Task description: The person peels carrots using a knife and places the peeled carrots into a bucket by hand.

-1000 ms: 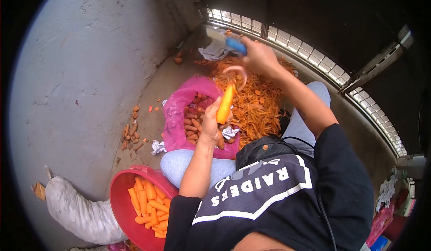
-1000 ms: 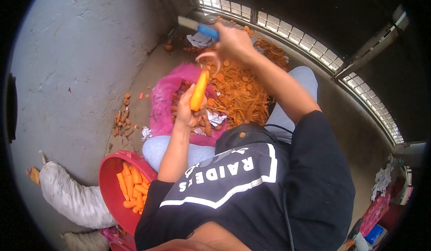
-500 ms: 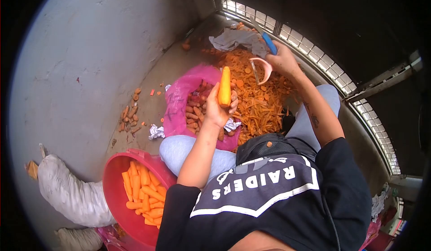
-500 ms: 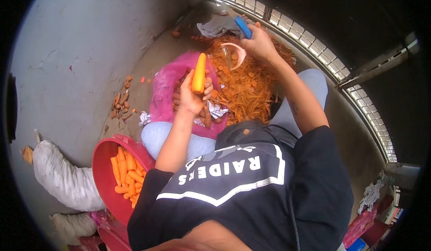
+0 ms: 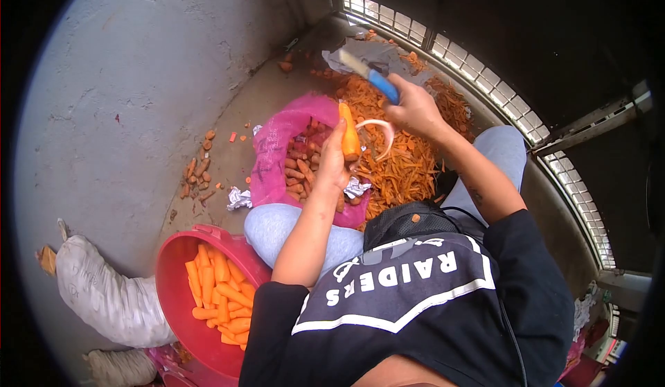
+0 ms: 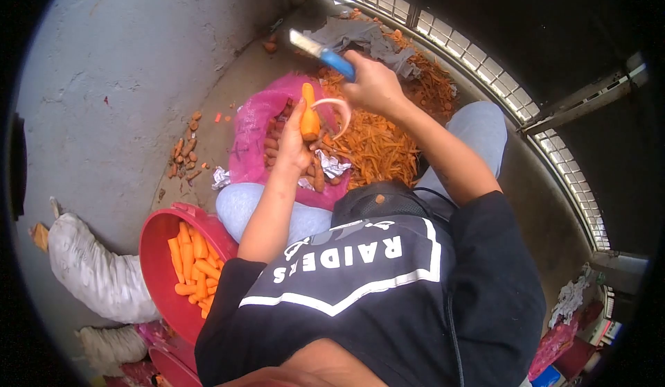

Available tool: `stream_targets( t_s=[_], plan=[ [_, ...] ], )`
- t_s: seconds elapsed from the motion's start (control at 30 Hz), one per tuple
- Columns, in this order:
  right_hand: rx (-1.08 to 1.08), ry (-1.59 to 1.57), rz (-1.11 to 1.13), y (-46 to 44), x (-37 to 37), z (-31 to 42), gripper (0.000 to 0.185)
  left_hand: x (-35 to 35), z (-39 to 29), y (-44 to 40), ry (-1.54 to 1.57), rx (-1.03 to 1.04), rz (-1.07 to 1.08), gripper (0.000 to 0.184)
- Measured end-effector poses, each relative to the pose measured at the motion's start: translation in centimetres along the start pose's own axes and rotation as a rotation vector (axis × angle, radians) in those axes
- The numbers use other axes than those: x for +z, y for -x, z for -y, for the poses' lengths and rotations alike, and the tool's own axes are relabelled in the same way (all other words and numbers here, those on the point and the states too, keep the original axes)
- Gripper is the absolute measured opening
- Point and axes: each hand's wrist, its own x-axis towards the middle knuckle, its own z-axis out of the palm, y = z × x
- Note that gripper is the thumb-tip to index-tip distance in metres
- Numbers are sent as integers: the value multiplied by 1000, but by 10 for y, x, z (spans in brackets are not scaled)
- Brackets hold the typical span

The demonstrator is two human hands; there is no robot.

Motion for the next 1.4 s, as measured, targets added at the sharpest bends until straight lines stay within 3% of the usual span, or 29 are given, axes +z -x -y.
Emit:
stream_targets(
  t_s=[0.2, 0.33, 0.4, 0.47, 0.53, 0.6, 0.63, 0.73, 0.83, 0.93, 1.03, 1.13, 1.27, 1.3, 1.4],
  plan=[
    [-90, 185, 39, 0, 12, 21, 33, 1, 7, 0, -32, 61, -13, 37],
    [33, 349, -149, -29, -14, 13, 39, -1, -6, 12, -93, 54, 63, 40],
    [227, 19, -260, -52, -24, -21, 41, -1, -12, 13, -72, 52, 130, 42],
    [168, -277, -270, -68, -28, -61, 32, 1, -13, 13, 6, 99, 184, 46],
    [224, -455, -102, -61, -27, -77, 29, -4, -18, 13, 100, 93, 250, 46],
    [131, -582, 33, -45, -17, -91, 26, 0, -21, 12, 136, 160, 231, 44],
    [211, -677, 106, -38, -6, -99, 33, -14, -20, 4, 183, 163, 326, 39],
    [417, -787, 248, -8, 15, -97, 53, 0, -23, 0, 135, 346, 218, 35],
    [539, -950, 346, 10, 37, -98, 56, -1, -22, -8, 114, 406, 197, 29],
    [474, -1210, 486, 6, 48, -92, 50, 5, -18, -13, 93, 384, 228, 30],
    [390, -1442, 437, 0, 63, -93, 39, 10, -11, -15, 38, 357, 296, 33],
    [327, -1188, 283, 2, 51, -72, 44, 12, -11, -17, -117, 325, 366, 40],
    [157, -1081, 302, -1, 44, -85, 37, 10, -38, -5, -218, 66, 472, 52],
    [173, -1020, 320, 0, 37, -82, 39, 6, -41, -6, -404, 54, 484, 62],
    [70, -893, 275, 0, 37, -77, 41, -7, -56, -7, -669, -83, 594, 61]
  ],
)
